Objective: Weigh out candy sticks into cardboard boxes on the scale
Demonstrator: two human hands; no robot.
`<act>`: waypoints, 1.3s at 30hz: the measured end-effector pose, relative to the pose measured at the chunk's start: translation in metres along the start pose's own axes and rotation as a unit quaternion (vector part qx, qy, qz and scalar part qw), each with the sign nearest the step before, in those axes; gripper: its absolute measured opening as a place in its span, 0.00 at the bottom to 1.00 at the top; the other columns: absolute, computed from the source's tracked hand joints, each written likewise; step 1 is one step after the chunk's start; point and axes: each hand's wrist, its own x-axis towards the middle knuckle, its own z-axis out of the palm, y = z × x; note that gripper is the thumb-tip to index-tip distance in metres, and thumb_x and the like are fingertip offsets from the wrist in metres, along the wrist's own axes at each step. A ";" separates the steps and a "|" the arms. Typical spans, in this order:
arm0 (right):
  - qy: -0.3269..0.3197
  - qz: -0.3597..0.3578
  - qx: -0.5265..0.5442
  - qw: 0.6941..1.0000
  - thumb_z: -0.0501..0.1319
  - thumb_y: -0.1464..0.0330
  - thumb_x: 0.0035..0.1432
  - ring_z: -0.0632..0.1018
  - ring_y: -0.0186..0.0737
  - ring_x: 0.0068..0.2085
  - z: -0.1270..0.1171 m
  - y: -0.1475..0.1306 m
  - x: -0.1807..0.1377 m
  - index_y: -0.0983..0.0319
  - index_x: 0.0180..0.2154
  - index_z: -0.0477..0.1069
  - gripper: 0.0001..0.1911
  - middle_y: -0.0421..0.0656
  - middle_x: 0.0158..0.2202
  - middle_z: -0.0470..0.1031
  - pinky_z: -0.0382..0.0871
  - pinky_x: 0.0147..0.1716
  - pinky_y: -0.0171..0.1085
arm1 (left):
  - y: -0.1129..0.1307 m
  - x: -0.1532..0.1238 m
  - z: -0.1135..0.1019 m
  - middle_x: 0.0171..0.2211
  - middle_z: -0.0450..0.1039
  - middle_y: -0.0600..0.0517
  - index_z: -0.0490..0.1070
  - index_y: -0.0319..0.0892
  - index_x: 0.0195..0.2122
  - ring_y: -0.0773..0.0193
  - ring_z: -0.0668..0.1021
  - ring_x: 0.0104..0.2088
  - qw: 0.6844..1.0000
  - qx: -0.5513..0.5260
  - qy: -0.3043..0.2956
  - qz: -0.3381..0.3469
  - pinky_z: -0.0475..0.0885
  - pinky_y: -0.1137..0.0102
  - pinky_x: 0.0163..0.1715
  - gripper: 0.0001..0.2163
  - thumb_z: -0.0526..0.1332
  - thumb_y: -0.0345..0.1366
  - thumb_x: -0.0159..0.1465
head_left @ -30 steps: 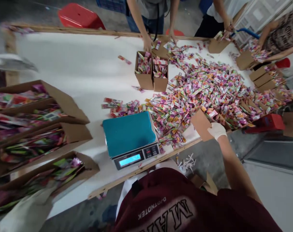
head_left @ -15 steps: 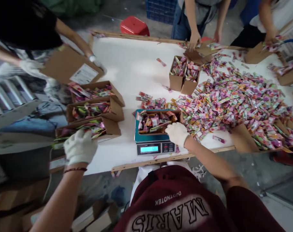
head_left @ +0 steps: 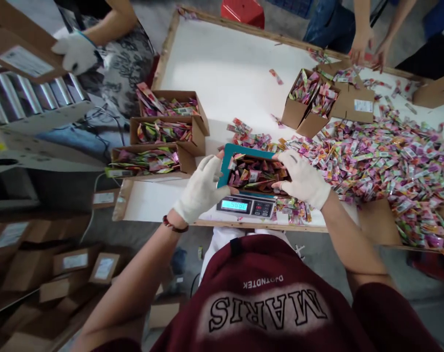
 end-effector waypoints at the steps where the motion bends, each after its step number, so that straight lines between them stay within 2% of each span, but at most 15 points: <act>1: -0.013 -0.001 -0.008 1.000 0.73 0.65 0.55 0.76 0.52 0.54 0.004 -0.002 0.006 0.61 0.60 0.65 0.34 0.51 0.56 0.69 0.74 0.53 0.49 | 0.003 0.004 -0.002 0.62 0.63 0.38 0.54 0.41 0.72 0.55 0.80 0.46 1.000 0.003 -0.006 0.003 0.81 0.58 0.49 0.46 0.74 0.40 0.56; 4: -0.056 -0.001 -0.039 0.998 0.70 0.67 0.56 0.75 0.54 0.57 0.020 -0.010 0.022 0.63 0.64 0.63 0.36 0.53 0.59 0.67 0.72 0.56 0.50 | 0.009 0.013 -0.004 0.65 0.60 0.36 0.52 0.40 0.73 0.53 0.80 0.48 0.999 0.019 -0.030 -0.004 0.80 0.55 0.52 0.46 0.73 0.40 0.56; 9: -0.101 -0.005 -0.059 0.993 0.67 0.67 0.60 0.74 0.54 0.57 0.037 -0.019 0.037 0.67 0.63 0.64 0.32 0.55 0.59 0.68 0.69 0.58 0.49 | 0.017 0.016 -0.003 0.65 0.60 0.35 0.53 0.39 0.72 0.44 0.75 0.59 0.997 0.041 -0.060 -0.010 0.75 0.51 0.60 0.45 0.72 0.38 0.57; 16: -0.132 0.000 -0.062 0.989 0.66 0.67 0.62 0.75 0.53 0.56 0.040 -0.030 0.043 0.67 0.62 0.66 0.28 0.54 0.57 0.71 0.68 0.57 0.47 | 0.027 0.021 -0.004 0.64 0.62 0.35 0.51 0.37 0.73 0.46 0.76 0.57 0.994 0.060 -0.086 -0.011 0.74 0.53 0.59 0.43 0.69 0.38 0.59; 21: -0.088 0.000 -0.044 0.995 0.65 0.67 0.63 0.74 0.53 0.57 0.035 -0.021 0.031 0.68 0.62 0.66 0.28 0.55 0.57 0.72 0.67 0.58 0.47 | 0.035 0.022 0.000 0.65 0.63 0.37 0.54 0.39 0.72 0.43 0.73 0.62 0.990 0.126 -0.066 0.007 0.72 0.52 0.61 0.40 0.68 0.39 0.61; 23: -0.053 0.013 -0.030 0.998 0.64 0.67 0.64 0.74 0.52 0.57 0.030 -0.011 0.020 0.68 0.62 0.66 0.28 0.54 0.58 0.72 0.67 0.58 0.46 | 0.039 0.023 0.006 0.64 0.66 0.38 0.60 0.41 0.69 0.43 0.73 0.61 0.983 0.166 -0.070 0.021 0.72 0.52 0.61 0.34 0.67 0.39 0.62; 25: -0.049 0.035 -0.038 0.997 0.62 0.69 0.65 0.74 0.50 0.55 0.027 -0.003 0.011 0.67 0.60 0.68 0.23 0.53 0.57 0.73 0.67 0.57 0.45 | 0.043 0.027 0.014 0.61 0.70 0.40 0.66 0.41 0.64 0.45 0.75 0.58 0.976 0.194 -0.087 0.033 0.73 0.53 0.59 0.25 0.63 0.37 0.65; 27: -0.088 0.053 -0.083 0.991 0.60 0.70 0.65 0.75 0.51 0.54 0.028 -0.001 0.008 0.66 0.56 0.72 0.19 0.53 0.55 0.75 0.67 0.54 0.45 | 0.046 0.034 0.023 0.60 0.72 0.40 0.70 0.41 0.60 0.47 0.77 0.56 0.971 0.214 -0.097 0.035 0.75 0.55 0.56 0.19 0.58 0.34 0.68; 29: -0.149 0.056 -0.137 0.978 0.59 0.69 0.66 0.75 0.54 0.53 0.034 -0.005 0.010 0.65 0.53 0.75 0.16 0.54 0.53 0.76 0.67 0.50 0.46 | 0.047 0.043 0.034 0.59 0.73 0.40 0.72 0.41 0.57 0.50 0.78 0.55 0.968 0.221 -0.117 0.036 0.76 0.58 0.55 0.17 0.54 0.31 0.69; 32: -0.195 0.047 -0.171 0.965 0.56 0.70 0.67 0.75 0.54 0.52 0.041 -0.011 0.013 0.63 0.48 0.80 0.15 0.53 0.49 0.78 0.66 0.47 0.46 | 0.044 0.056 0.047 0.52 0.78 0.40 0.76 0.39 0.51 0.52 0.81 0.51 0.959 0.210 -0.187 0.040 0.76 0.61 0.53 0.16 0.52 0.27 0.68; 35: -0.144 0.049 -0.142 0.978 0.54 0.72 0.67 0.76 0.50 0.49 0.035 -0.001 0.000 0.63 0.41 0.81 0.16 0.51 0.46 0.79 0.66 0.48 0.44 | 0.036 0.062 0.050 0.45 0.81 0.39 0.77 0.37 0.48 0.51 0.82 0.47 0.961 0.187 -0.202 0.028 0.77 0.60 0.52 0.15 0.51 0.33 0.71; 37: -0.065 0.056 -0.082 0.993 0.54 0.71 0.69 0.76 0.46 0.48 0.025 0.017 -0.022 0.63 0.41 0.81 0.15 0.49 0.45 0.80 0.66 0.50 0.42 | 0.031 0.061 0.047 0.45 0.81 0.40 0.75 0.38 0.52 0.51 0.82 0.48 0.968 0.158 -0.190 0.034 0.76 0.60 0.52 0.18 0.49 0.39 0.74; 39: 0.026 0.093 -0.023 0.995 0.53 0.67 0.71 0.77 0.43 0.47 0.017 0.041 -0.049 0.63 0.43 0.80 0.16 0.49 0.46 0.80 0.67 0.51 0.39 | 0.032 0.058 0.046 0.50 0.80 0.40 0.73 0.39 0.57 0.51 0.81 0.51 0.967 0.150 -0.196 0.063 0.76 0.60 0.53 0.20 0.51 0.44 0.74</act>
